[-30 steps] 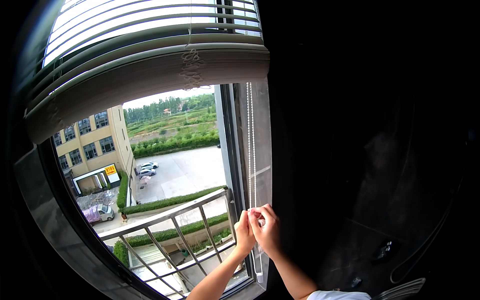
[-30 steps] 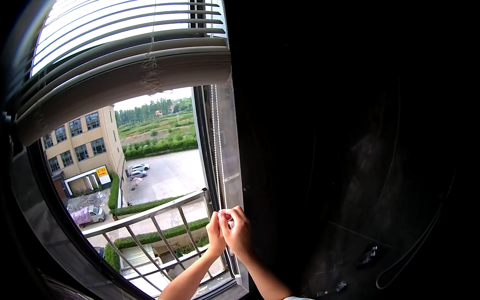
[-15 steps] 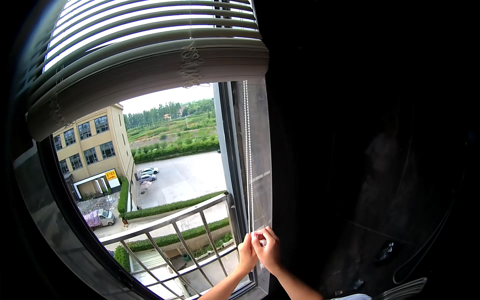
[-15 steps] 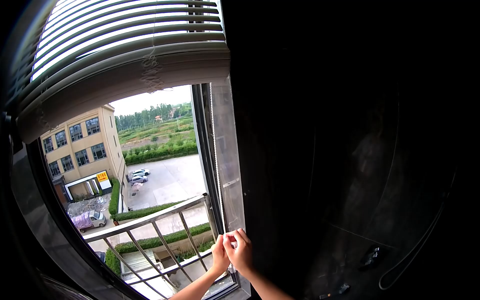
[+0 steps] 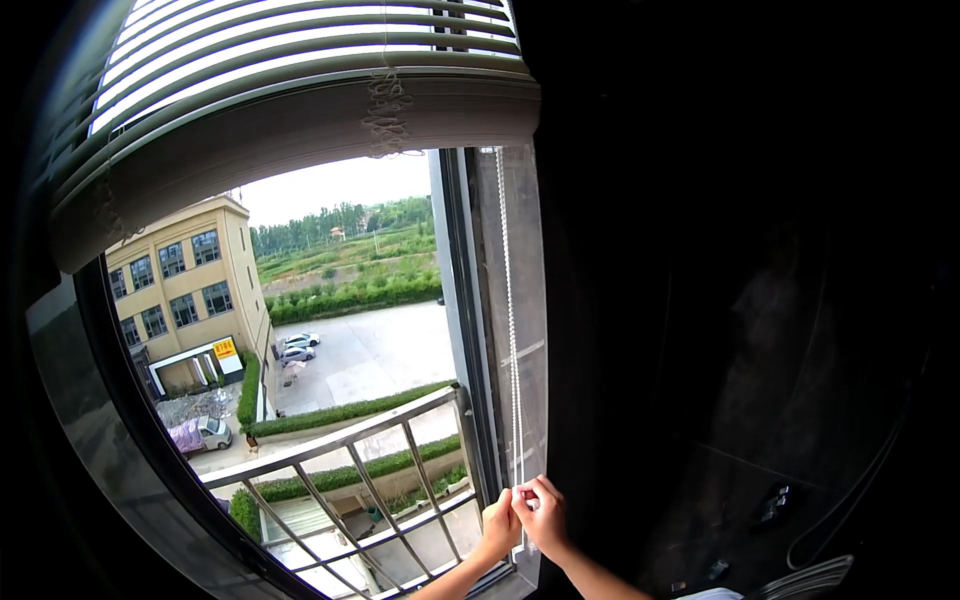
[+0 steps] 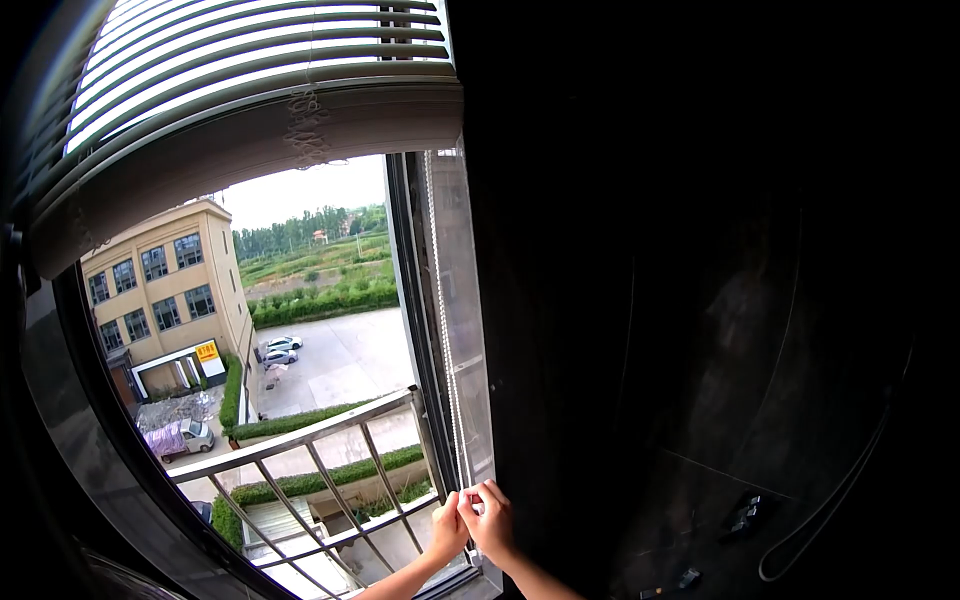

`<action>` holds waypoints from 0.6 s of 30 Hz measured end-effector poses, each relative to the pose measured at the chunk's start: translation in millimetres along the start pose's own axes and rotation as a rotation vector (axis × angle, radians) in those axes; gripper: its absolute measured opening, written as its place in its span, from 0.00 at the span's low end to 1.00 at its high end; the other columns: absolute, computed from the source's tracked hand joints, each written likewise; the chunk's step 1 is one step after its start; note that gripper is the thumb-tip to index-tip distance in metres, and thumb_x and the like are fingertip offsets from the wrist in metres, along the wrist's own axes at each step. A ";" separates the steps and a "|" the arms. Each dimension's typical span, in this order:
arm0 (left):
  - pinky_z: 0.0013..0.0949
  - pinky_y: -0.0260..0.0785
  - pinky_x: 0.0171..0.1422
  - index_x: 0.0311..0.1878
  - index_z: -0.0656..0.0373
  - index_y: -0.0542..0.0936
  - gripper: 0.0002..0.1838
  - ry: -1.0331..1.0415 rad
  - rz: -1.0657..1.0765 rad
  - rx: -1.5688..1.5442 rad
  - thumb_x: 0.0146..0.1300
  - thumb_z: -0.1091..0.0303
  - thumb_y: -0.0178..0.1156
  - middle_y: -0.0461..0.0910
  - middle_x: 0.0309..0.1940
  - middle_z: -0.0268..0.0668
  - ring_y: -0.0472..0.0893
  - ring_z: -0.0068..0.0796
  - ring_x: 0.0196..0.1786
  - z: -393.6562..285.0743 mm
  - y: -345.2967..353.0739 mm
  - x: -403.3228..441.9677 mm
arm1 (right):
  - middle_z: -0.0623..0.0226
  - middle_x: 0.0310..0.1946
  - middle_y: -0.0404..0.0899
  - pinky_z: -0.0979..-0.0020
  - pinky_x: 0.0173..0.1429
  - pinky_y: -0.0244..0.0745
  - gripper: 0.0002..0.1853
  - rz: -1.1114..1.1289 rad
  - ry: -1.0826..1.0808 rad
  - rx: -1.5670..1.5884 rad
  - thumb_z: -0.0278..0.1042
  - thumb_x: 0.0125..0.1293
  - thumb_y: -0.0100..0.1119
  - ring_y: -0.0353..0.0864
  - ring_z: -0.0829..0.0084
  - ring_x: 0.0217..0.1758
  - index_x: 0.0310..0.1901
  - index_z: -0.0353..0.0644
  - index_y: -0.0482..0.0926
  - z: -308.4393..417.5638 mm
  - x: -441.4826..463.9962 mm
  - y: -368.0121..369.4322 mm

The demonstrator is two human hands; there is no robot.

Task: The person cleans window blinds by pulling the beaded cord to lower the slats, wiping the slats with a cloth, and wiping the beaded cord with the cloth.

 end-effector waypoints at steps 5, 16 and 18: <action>0.50 0.69 0.31 0.39 0.62 0.72 0.06 -0.021 0.042 0.044 0.74 0.75 0.58 0.76 0.23 0.56 0.82 0.61 0.29 15.4 6.8 -21.8 | 0.60 0.32 0.81 0.64 0.37 0.79 0.06 0.042 0.009 -0.020 0.26 0.68 0.69 0.86 0.62 0.32 0.36 0.35 0.82 -15.2 -19.3 1.7; 0.45 0.73 0.35 0.49 0.64 0.78 0.05 -0.088 0.018 -0.112 0.79 0.74 0.55 0.79 0.27 0.51 0.85 0.50 0.31 -28.6 -9.6 -20.8 | 0.64 0.33 0.80 0.71 0.34 0.77 0.07 0.113 0.007 -0.017 0.30 0.65 0.74 0.83 0.72 0.30 0.40 0.36 0.88 7.8 -2.5 -11.3; 0.44 0.73 0.38 0.50 0.64 0.78 0.05 -0.118 -0.003 -0.132 0.79 0.73 0.55 0.80 0.29 0.50 0.85 0.48 0.32 -29.5 -18.5 -19.5 | 0.65 0.33 0.80 0.71 0.33 0.76 0.07 0.092 0.013 0.031 0.30 0.66 0.75 0.82 0.73 0.29 0.39 0.36 0.88 25.7 11.5 -10.9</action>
Point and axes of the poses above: each hand's wrist, its own x-axis towards the middle knuckle, its own y-axis out of the palm, z = x × y, the point moved 10 cm from there along x, towards the middle knuckle
